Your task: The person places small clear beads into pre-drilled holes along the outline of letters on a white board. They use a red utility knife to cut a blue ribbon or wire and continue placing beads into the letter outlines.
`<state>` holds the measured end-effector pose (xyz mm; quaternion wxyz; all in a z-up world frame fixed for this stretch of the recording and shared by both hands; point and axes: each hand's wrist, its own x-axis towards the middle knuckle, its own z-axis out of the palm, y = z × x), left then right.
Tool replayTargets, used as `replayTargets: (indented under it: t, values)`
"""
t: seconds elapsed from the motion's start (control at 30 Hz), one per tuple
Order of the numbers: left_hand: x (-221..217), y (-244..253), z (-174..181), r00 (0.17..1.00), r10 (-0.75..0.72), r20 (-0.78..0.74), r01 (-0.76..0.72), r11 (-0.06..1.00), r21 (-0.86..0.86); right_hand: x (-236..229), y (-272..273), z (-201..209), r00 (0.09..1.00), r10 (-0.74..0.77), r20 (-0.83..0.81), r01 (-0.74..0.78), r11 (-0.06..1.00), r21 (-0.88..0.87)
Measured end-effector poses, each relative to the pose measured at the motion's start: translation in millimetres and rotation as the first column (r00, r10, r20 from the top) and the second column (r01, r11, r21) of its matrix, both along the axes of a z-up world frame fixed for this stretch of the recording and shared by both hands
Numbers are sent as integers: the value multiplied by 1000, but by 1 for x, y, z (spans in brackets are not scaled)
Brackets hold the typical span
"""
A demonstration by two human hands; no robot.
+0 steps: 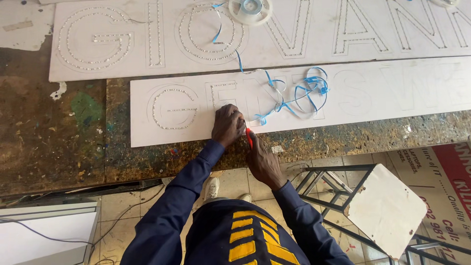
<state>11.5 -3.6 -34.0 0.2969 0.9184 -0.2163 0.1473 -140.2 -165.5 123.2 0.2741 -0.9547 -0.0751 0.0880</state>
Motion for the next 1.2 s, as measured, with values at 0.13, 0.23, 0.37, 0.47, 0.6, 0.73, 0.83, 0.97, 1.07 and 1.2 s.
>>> replayTargets:
  t: [0.13,0.23,0.37,0.47,0.6,0.73,0.83,0.97,1.07,1.2]
  values:
    - [-2,2,6,1000,-4,-28,4,1000,-19,-2,-3,1,1000,12,0,-12,999,-41]
    - [1,4,7,1000,3,-15,-4,1000,-10,4,-13,-19,999,38,-8,-38,997,-60]
    - [1,11,10,995,-53,-85,44,993,-105,11,-36,-48,989,-2,-151,21,992,126]
    - [6,14,5,991,-74,-114,58,988,-140,17,-39,-47,984,-12,-180,51,976,211]
    - [6,13,-2,985,-55,-166,29,988,-153,26,-36,-34,979,-120,-162,170,926,338]
    - [6,12,2,981,-52,-185,27,990,-135,42,-30,-26,984,-141,-110,173,901,397]
    - [6,15,13,976,-83,-203,40,978,-203,65,-27,-36,989,-144,-22,140,900,413]
    - [8,15,10,978,-85,-192,42,974,-221,92,-21,-50,986,-140,89,99,927,362]
    - [7,14,15,977,-75,-202,29,974,-223,104,-16,-56,975,-173,139,122,941,315]
    - [10,4,18,971,-7,-240,-40,981,-190,113,-14,-65,961,-207,183,155,952,262]
